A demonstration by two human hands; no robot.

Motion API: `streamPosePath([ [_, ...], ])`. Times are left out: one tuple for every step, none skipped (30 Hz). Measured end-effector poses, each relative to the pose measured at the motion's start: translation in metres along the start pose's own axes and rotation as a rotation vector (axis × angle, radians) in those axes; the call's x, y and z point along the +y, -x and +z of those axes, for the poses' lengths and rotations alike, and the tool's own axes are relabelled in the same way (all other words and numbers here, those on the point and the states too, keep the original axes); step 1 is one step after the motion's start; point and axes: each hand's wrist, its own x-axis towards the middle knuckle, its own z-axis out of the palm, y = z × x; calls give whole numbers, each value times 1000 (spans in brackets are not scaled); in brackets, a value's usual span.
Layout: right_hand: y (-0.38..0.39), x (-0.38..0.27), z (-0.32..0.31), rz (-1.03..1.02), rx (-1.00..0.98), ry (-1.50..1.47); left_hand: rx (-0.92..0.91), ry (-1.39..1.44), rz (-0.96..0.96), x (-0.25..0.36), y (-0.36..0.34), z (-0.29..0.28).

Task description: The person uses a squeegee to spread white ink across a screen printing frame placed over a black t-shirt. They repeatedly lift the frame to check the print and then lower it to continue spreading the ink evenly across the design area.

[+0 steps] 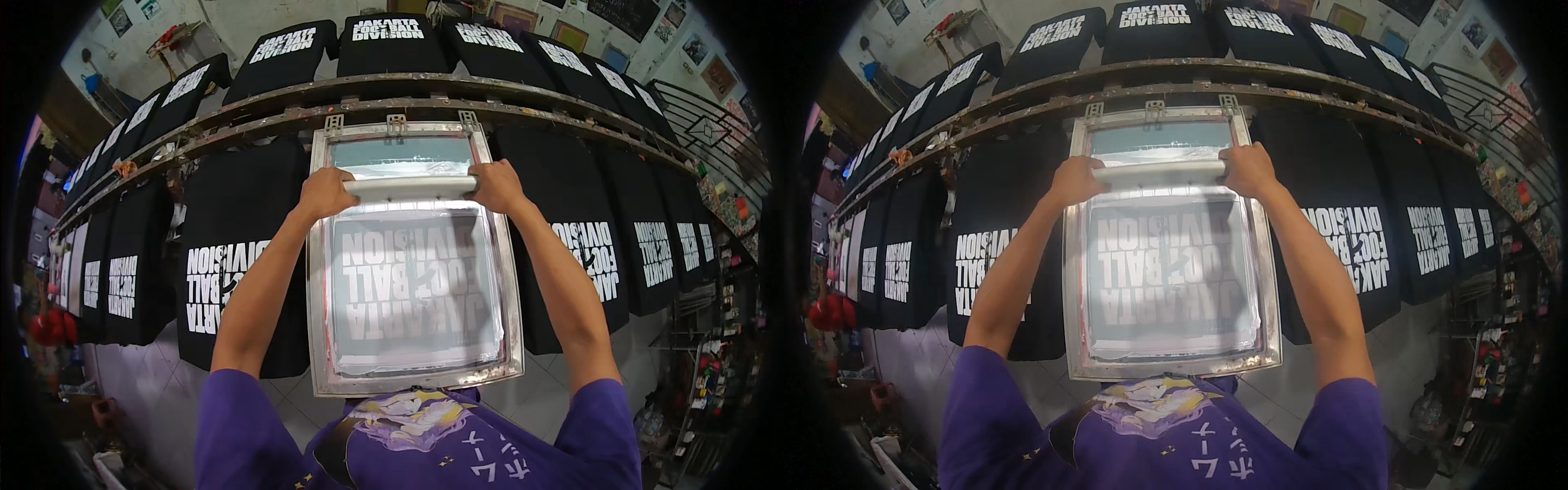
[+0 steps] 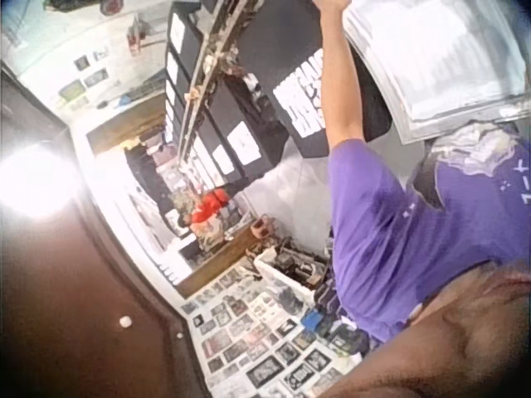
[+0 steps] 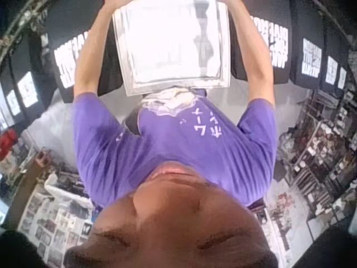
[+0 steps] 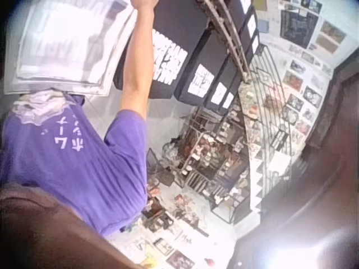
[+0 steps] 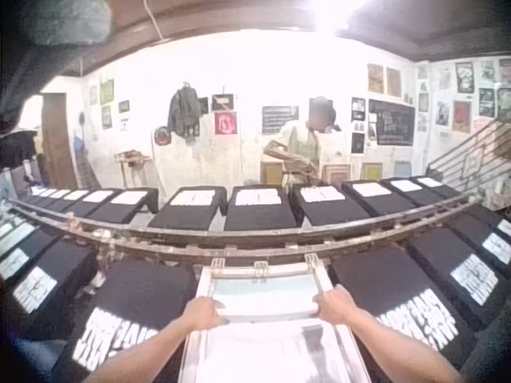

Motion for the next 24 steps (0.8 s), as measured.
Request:
streamPosePath([
  [-4,5,10,-29,93,16,36,-9,-13,5,-5,1],
  [-4,9,32,-47,167,22,46,-15,-28,9,-2,12],
  [-7,6,38,-83,250,34,88,-14,-12,7,3,21],
  [3,2,47,-49,246,17,131,-14,5,7,13,31],
  [12,-2,53,-58,274,1,170,-12,12,3,24,42],
  [33,-8,61,-58,282,-16,175,-27,54,4,42,50],
  [55,-14,67,-58,290,-33,176,-13,41,8,65,59],
  [84,-24,64,-53,249,-24,185,-5,28,13,95,65],
  [118,-37,60,-44,222,-67,192,4,18,21,129,69],
  [157,-49,59,-34,196,-109,208,78,79,34,173,68],
  [203,-58,64,-45,182,-87,367,183,178,42,221,74],
  [247,-68,75,-43,153,-83,311,95,121,55,266,88],
  [293,-74,87,-47,155,-12,259,21,108,69,311,93],
  [330,-87,91,-55,182,-85,207,42,61,87,343,84],
  [348,-103,83,-48,271,-124,253,18,70,94,370,91],
  [358,-112,82,-17,319,-125,292,87,84,99,373,88],
  [354,-112,79,-22,298,-114,268,81,77,100,371,83],
  [348,-110,76,-20,282,-105,241,73,78,99,362,77],
  [341,-108,71,-18,265,-95,214,65,80,98,352,70],
  [328,-107,59,-28,257,-92,149,124,61,98,339,55],
  [324,-108,46,-37,204,-98,146,133,73,97,338,50],
  [321,-110,33,-46,149,-104,142,143,85,93,338,46],
  [316,-107,27,-58,102,-105,147,150,101,91,334,41],
  [325,-109,27,-65,80,-74,78,128,98,95,344,33],
])
